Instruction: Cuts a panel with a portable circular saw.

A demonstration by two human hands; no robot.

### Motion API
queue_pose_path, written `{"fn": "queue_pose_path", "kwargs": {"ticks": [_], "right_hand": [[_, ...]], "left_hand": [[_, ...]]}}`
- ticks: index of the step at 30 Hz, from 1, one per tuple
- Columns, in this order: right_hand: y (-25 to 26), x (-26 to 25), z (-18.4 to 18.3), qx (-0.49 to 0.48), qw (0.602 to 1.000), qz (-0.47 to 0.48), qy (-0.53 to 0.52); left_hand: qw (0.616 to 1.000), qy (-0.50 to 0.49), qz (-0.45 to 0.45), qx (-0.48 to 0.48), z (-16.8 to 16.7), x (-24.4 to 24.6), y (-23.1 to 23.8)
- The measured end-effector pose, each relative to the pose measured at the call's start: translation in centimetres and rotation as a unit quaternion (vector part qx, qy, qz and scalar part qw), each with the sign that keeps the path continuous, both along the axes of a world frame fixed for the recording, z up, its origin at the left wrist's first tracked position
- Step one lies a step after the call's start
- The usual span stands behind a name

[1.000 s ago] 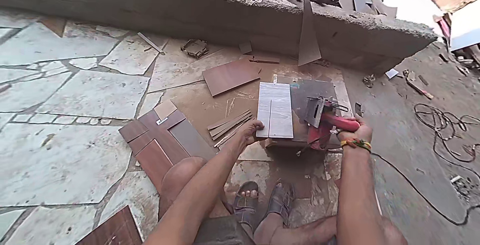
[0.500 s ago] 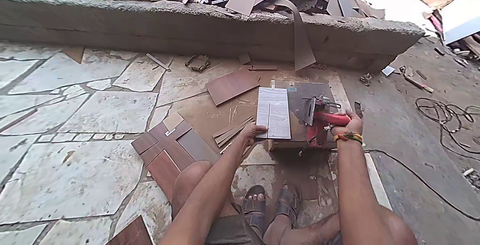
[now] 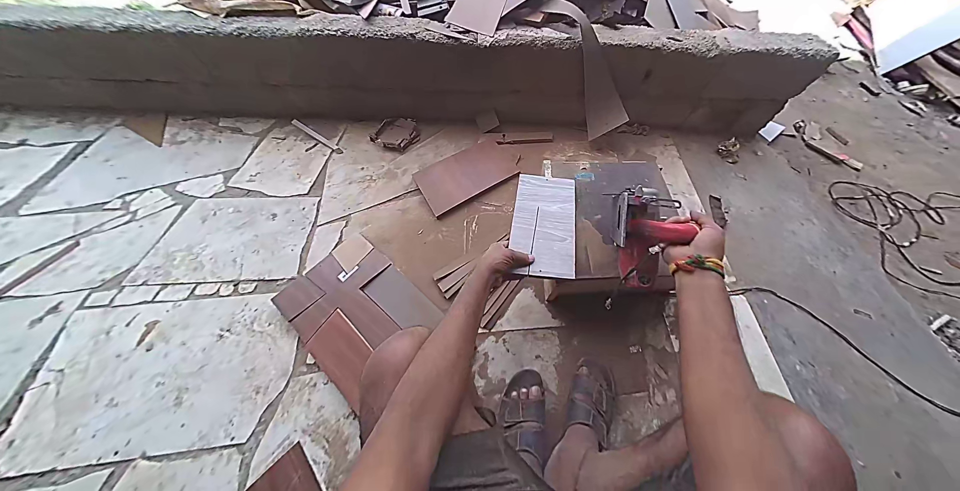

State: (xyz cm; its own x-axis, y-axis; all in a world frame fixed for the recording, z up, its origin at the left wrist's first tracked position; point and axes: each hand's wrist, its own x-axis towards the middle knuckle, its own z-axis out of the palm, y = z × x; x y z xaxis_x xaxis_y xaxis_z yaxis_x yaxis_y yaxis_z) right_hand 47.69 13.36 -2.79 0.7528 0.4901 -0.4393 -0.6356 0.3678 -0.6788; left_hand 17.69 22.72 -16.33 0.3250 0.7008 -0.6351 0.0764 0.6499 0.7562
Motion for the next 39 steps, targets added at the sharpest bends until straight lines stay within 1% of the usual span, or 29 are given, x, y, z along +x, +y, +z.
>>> {"fn": "queue_pose_path", "kwargs": {"ticks": [5, 7, 9, 13, 18, 21, 25, 27, 29, 31, 33, 36, 39], "right_hand": [[0.1, -0.1, -0.2, -0.034, 0.999, 0.019, -0.028], [-0.5, 0.0, -1.2, -0.055, 0.997, 0.043, -0.04], [-0.5, 0.2, -1.6, -0.049, 0.996, 0.058, -0.046], [-0.4, 0.4, -1.9, -0.024, 0.997, 0.054, -0.042], [-0.7, -0.1, -1.8, -0.037, 0.996, 0.06, -0.05], [-0.6, -0.8, -1.4, -0.032, 0.995, 0.075, -0.058], [-0.2, -0.9, -0.8, -0.009, 0.999, 0.047, -0.022], [-0.1, -0.5, -0.6, -0.011, 0.999, 0.048, -0.016], [-0.2, -0.3, -0.5, -0.016, 0.998, 0.063, -0.022], [-0.3, -0.7, -0.6, 0.006, 0.996, 0.083, -0.017], [-0.5, -1.5, -0.6, 0.031, 0.995, 0.099, -0.013], [-0.5, -2.8, -0.3, 0.048, 0.993, 0.111, -0.004], [-0.7, -3.2, -0.2, 0.057, 0.994, 0.09, 0.026]], "left_hand": [[1.0, -0.005, -0.007, -0.021, 0.5, -0.4, 0.3], [0.999, 0.009, 0.003, -0.043, 0.4, -0.7, -0.4], [0.999, 0.022, 0.021, -0.045, 0.2, -0.7, -0.4], [0.998, 0.008, 0.051, -0.037, -0.4, -0.9, -0.7], [0.997, 0.008, 0.075, -0.031, -0.1, -0.7, -1.6], [0.998, -0.004, 0.06, -0.03, 0.0, -0.7, -1.4], [0.997, -0.02, 0.028, -0.065, 0.4, -1.1, -0.9], [0.996, -0.035, 0.015, -0.08, 0.1, -1.3, -0.7], [0.996, -0.051, -0.004, -0.069, -0.4, -1.4, -0.4], [0.998, -0.042, -0.015, -0.04, -0.8, -1.1, -0.3], [1.0, -0.012, 0.006, -0.017, -0.7, -0.7, -0.4], [0.998, 0.031, 0.048, 0.01, 0.5, 0.1, -0.7], [0.996, 0.049, 0.077, 0.012, 0.3, 0.5, -1.0]]}}
